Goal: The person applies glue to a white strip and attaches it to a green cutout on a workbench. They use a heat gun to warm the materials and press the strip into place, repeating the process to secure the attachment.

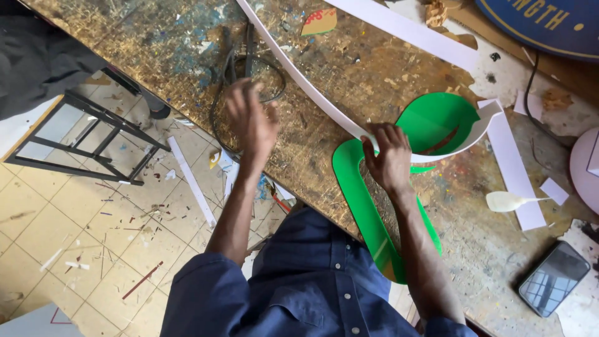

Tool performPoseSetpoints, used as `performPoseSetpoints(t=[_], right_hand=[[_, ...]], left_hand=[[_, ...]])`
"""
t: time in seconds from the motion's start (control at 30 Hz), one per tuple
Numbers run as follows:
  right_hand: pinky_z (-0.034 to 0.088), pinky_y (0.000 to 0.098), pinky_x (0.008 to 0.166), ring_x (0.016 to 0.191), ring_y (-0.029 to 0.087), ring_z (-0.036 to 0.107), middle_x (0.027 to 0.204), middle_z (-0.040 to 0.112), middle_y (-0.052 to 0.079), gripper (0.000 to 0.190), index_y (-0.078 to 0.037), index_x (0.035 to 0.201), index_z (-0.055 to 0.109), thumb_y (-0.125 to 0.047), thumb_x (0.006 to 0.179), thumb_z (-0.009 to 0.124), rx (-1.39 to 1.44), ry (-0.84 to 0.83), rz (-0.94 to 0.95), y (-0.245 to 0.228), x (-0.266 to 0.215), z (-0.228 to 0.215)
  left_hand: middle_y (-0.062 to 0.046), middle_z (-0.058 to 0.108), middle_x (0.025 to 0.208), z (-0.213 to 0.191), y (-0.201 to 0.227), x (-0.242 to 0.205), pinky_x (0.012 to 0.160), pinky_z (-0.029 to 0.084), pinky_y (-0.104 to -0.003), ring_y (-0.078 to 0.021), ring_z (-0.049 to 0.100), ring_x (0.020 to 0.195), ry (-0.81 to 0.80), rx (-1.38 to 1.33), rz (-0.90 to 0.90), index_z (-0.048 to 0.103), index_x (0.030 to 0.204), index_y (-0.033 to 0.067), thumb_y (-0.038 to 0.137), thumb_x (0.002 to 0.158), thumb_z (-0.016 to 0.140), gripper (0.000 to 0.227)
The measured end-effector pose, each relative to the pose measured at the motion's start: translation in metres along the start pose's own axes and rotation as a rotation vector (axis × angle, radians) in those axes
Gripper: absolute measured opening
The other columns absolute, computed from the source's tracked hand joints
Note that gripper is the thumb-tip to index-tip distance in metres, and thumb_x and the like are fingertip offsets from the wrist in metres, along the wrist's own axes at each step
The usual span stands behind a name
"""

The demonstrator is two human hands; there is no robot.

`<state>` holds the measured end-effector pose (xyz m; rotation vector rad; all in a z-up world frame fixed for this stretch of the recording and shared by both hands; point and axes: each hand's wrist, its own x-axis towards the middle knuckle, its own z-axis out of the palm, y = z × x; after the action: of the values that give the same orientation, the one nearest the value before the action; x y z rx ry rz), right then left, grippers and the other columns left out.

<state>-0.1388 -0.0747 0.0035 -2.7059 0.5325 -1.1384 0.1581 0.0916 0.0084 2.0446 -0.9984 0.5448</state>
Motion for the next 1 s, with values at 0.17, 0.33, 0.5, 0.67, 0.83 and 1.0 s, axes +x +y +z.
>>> performPoseSetpoints(t=[0.17,0.33,0.5,0.67,0.83,1.0], right_hand=[[0.063,0.0426,0.075,0.091,0.030,0.082,0.094,0.079,0.005,0.018,-0.017,0.127,0.081,-0.025,0.116,0.070,-0.280,-0.006,0.021,0.011,-0.014,0.019],[0.064,0.0446,0.068,0.083,0.034,0.084,0.093,0.083,0.009,0.016,-0.017,0.129,0.081,-0.021,0.120,0.069,-0.234,0.024,0.151,0.012,-0.004,0.016],[0.065,0.0557,0.070,0.083,0.041,0.083,0.095,0.083,0.007,0.016,-0.025,0.129,0.079,-0.023,0.115,0.073,-0.227,-0.046,0.272,0.021,-0.005,0.022],[0.065,0.0549,0.073,0.087,0.039,0.083,0.099,0.083,0.005,0.016,-0.029,0.129,0.080,-0.026,0.115,0.074,-0.220,-0.074,0.281,0.020,-0.003,0.020],[0.063,0.0596,0.086,0.111,0.045,0.078,0.123,0.081,0.012,0.028,-0.017,0.138,0.078,-0.019,0.110,0.078,-0.013,-0.041,0.288,-0.005,0.017,-0.012],[0.059,0.0576,0.105,0.131,0.054,0.069,0.135,0.075,0.027,0.038,0.001,0.140,0.078,0.000,0.102,0.084,-0.028,0.061,-0.103,-0.065,0.054,-0.059]], left_hand=[[-0.023,0.051,0.156,0.013,-0.063,-0.013,0.108,0.057,-0.066,-0.0498,0.061,0.139,-0.155,0.048,-0.231,0.059,0.150,0.0098,0.008,0.091,0.093,0.068],[-0.019,0.046,0.155,0.036,-0.092,-0.020,0.101,0.066,-0.065,-0.0518,0.067,0.134,0.095,-0.157,-0.256,0.064,0.143,0.0131,-0.001,0.097,0.088,0.053],[-0.018,0.045,0.149,0.023,-0.079,-0.030,0.076,0.077,-0.036,-0.0396,0.071,0.116,0.286,-0.564,-0.418,0.058,0.147,0.0132,-0.005,0.109,0.069,0.043],[-0.016,0.049,0.145,0.008,-0.037,-0.033,0.100,0.061,-0.051,-0.0371,0.059,0.134,0.383,-0.525,-0.200,0.064,0.141,0.0096,-0.006,0.106,0.077,0.040],[-0.015,0.054,0.147,0.007,0.004,-0.033,0.114,0.055,-0.055,-0.0392,0.055,0.143,0.421,-0.484,0.027,0.074,0.131,0.0054,-0.007,0.100,0.085,0.035],[-0.014,0.052,0.135,0.002,0.062,-0.047,0.104,0.061,-0.044,-0.0361,0.062,0.125,0.322,-0.643,0.058,0.067,0.116,0.0085,0.002,0.099,0.092,0.031]])
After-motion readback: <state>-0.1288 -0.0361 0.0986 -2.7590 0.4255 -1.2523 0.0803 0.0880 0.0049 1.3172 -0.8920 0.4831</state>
